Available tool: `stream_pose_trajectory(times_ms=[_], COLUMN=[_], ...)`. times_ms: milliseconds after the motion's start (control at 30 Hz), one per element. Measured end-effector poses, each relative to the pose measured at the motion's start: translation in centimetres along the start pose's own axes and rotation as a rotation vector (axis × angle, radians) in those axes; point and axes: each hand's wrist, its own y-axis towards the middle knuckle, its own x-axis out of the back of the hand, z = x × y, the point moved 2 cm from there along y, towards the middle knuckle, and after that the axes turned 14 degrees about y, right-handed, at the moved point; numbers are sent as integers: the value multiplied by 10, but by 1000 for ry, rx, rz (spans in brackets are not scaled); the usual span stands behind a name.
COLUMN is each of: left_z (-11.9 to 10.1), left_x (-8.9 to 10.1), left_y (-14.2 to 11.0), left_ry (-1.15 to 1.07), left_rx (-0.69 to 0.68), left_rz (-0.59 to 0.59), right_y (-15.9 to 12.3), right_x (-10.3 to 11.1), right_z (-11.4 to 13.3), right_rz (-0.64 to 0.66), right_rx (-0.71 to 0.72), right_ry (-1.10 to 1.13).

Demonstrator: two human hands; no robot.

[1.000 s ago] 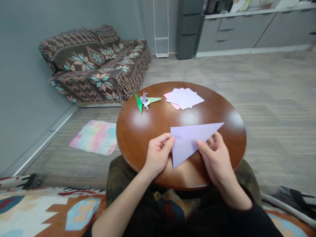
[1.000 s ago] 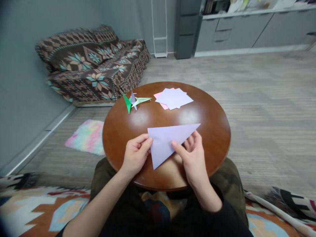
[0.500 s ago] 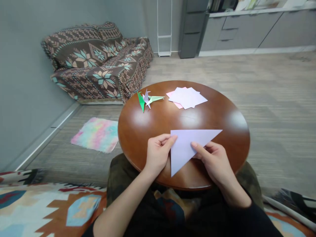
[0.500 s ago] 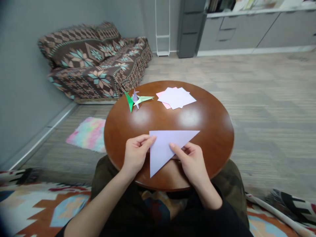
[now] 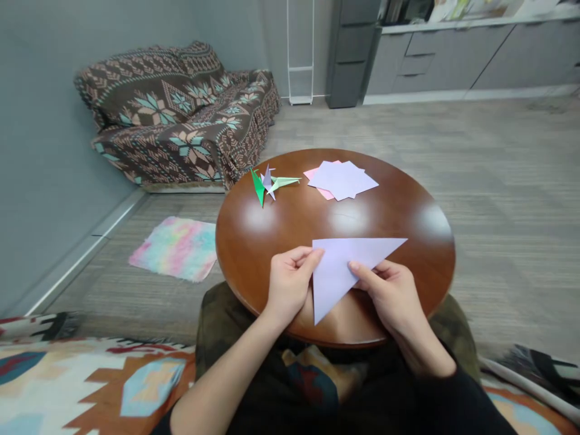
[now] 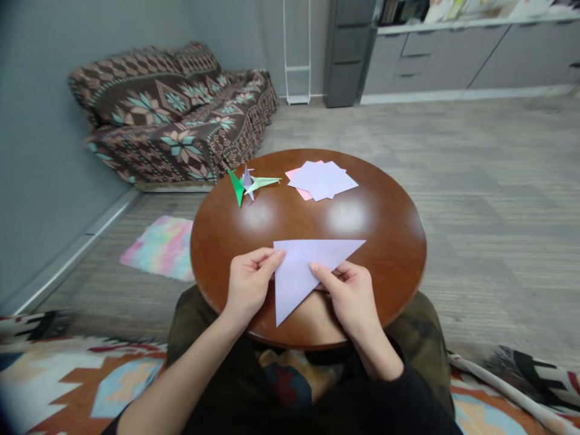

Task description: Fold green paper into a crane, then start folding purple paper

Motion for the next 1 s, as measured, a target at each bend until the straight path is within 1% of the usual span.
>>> stream_pose_trajectory(times_ms=[200,433,533,700,833,900,933,1000], left_z=[0,-1,-2,-4,-5,-6,-8,-12], left_x=[0,0,1,1,1,2,3,5], left_y=[0,-1,-2,-2,-8,-15,-20,-27], left_ry=[8,45,52,55,81,94,92,86], left_rx=[-9,-32,-41,-39,-78,-78,-61,-3], left_rz=[-6,-12,-22,-43,-37,12,66,218], right_y=[2,1,1,1,3,3,2,0], right_x=[2,0,-1,-7,-16,-18,-17,-16], right_z=[-2,-1,0,3,9,13,15,20], right_rz=[1,-7,-13,-23,-35,-45,-54,-48], right_rx=[-11,-33,-36,-27,0,-18,-34,-66], right_ry=[9,82,73,72,159,192,195,166])
